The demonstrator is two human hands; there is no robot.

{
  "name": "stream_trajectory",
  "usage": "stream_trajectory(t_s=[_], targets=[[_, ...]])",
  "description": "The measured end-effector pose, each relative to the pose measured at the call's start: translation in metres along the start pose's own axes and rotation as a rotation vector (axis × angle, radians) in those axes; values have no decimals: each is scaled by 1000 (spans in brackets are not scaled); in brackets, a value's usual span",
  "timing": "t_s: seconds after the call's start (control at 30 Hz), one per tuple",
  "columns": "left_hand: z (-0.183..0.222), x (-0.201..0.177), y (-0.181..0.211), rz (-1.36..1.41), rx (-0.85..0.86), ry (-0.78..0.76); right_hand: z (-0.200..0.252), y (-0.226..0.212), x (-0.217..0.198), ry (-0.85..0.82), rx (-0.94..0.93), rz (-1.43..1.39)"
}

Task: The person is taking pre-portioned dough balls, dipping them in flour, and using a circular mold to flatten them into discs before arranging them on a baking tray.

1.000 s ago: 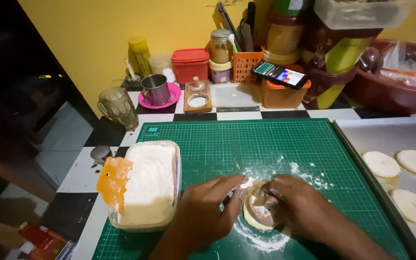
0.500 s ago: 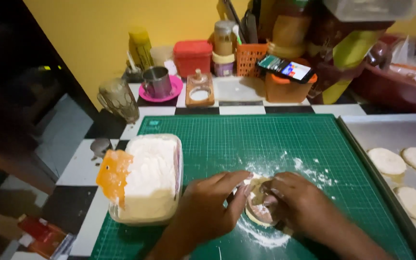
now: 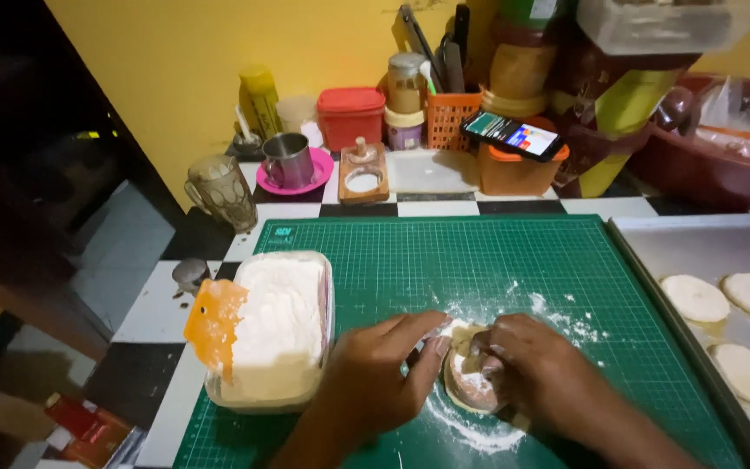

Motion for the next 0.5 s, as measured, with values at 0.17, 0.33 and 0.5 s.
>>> stream_trajectory(t_s=[0.17, 0.33, 0.5], targets=[[1, 1, 3, -3, 9, -46, 6, 6, 13, -99, 75, 70], [1, 3, 1, 3, 14, -62, -2, -34, -13, 297, 1277, -1168], [-2, 2, 1, 21, -25, -114, -7, -3, -56, 130, 969, -213]])
Point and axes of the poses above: each hand's wrist, its own z-axis away from the middle knuckle, its own x-axis out of the palm, y = z × x, the point moved 7 cm from there along -z, towards the middle knuckle
